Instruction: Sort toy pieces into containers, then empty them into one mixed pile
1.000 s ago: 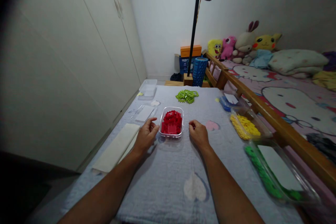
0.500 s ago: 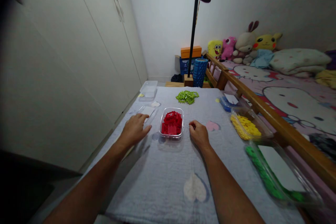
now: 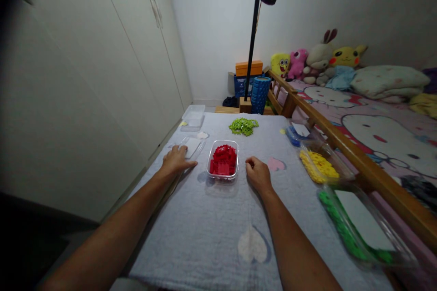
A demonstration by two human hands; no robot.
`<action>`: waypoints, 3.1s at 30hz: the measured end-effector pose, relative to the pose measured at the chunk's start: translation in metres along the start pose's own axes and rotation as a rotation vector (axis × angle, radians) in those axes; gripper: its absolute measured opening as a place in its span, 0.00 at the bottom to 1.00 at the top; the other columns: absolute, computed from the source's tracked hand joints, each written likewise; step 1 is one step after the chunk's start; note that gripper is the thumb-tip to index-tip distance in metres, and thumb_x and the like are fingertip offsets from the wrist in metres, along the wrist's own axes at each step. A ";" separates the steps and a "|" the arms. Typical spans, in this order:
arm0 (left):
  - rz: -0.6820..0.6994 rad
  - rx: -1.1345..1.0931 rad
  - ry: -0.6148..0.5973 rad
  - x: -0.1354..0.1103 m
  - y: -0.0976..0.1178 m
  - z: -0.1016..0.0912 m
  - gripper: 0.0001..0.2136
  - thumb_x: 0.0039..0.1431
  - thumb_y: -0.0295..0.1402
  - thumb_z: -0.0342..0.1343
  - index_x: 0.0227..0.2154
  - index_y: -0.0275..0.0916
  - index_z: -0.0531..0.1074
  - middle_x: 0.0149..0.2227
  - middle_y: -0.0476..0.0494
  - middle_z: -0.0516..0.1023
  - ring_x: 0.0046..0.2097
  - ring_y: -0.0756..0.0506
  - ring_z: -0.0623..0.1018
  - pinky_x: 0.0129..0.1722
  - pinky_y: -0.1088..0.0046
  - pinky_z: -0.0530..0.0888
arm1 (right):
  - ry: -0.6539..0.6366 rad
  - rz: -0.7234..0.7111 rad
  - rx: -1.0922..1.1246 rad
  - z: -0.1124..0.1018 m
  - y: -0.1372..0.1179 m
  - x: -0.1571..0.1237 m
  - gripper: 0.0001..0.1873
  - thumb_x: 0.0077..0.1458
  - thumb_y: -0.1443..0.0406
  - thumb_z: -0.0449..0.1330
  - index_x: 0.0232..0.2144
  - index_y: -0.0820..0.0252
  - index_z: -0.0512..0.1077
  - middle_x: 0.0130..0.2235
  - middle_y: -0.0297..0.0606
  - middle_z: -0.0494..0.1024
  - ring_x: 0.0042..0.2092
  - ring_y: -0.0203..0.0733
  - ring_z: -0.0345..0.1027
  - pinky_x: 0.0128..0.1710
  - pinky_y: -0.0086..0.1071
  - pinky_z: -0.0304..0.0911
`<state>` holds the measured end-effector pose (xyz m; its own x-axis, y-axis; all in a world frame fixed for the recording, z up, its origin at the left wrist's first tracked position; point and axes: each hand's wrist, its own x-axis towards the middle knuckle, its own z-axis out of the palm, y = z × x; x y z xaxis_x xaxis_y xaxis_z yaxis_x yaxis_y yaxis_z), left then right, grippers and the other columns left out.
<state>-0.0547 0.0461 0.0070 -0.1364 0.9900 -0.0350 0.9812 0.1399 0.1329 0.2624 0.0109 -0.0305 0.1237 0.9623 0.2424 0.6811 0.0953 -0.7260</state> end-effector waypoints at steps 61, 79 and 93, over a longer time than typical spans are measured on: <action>0.562 -0.761 0.746 -0.102 0.074 -0.035 0.06 0.63 0.31 0.58 0.40 0.40 0.78 0.34 0.46 0.77 0.36 0.48 0.75 0.39 0.72 0.72 | -0.195 0.287 1.337 -0.034 -0.039 -0.006 0.14 0.44 0.54 0.65 0.27 0.58 0.76 0.24 0.34 0.75 0.22 0.32 0.60 0.21 0.26 0.55; 0.023 -1.717 -0.180 -0.118 0.109 -0.005 0.18 0.45 0.41 0.69 0.30 0.37 0.69 0.28 0.47 0.78 0.30 0.48 0.78 0.23 0.79 0.69 | -0.410 0.209 1.056 -0.011 -0.046 -0.015 0.17 0.44 0.56 0.70 0.30 0.58 0.70 0.27 0.32 0.79 0.18 0.28 0.57 0.15 0.23 0.49; 0.051 -1.537 0.147 -0.091 0.084 0.003 0.11 0.53 0.39 0.63 0.32 0.37 0.73 0.28 0.49 0.75 0.31 0.50 0.73 0.33 0.76 0.71 | -0.238 0.240 0.862 -0.002 -0.047 -0.015 0.22 0.43 0.49 0.69 0.28 0.58 0.69 0.19 0.28 0.71 0.16 0.30 0.57 0.15 0.24 0.50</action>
<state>0.0408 -0.0325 0.0180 -0.2103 0.9741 0.0832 -0.0846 -0.1029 0.9911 0.2303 -0.0088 0.0016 -0.0246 0.9987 -0.0453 -0.1281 -0.0481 -0.9906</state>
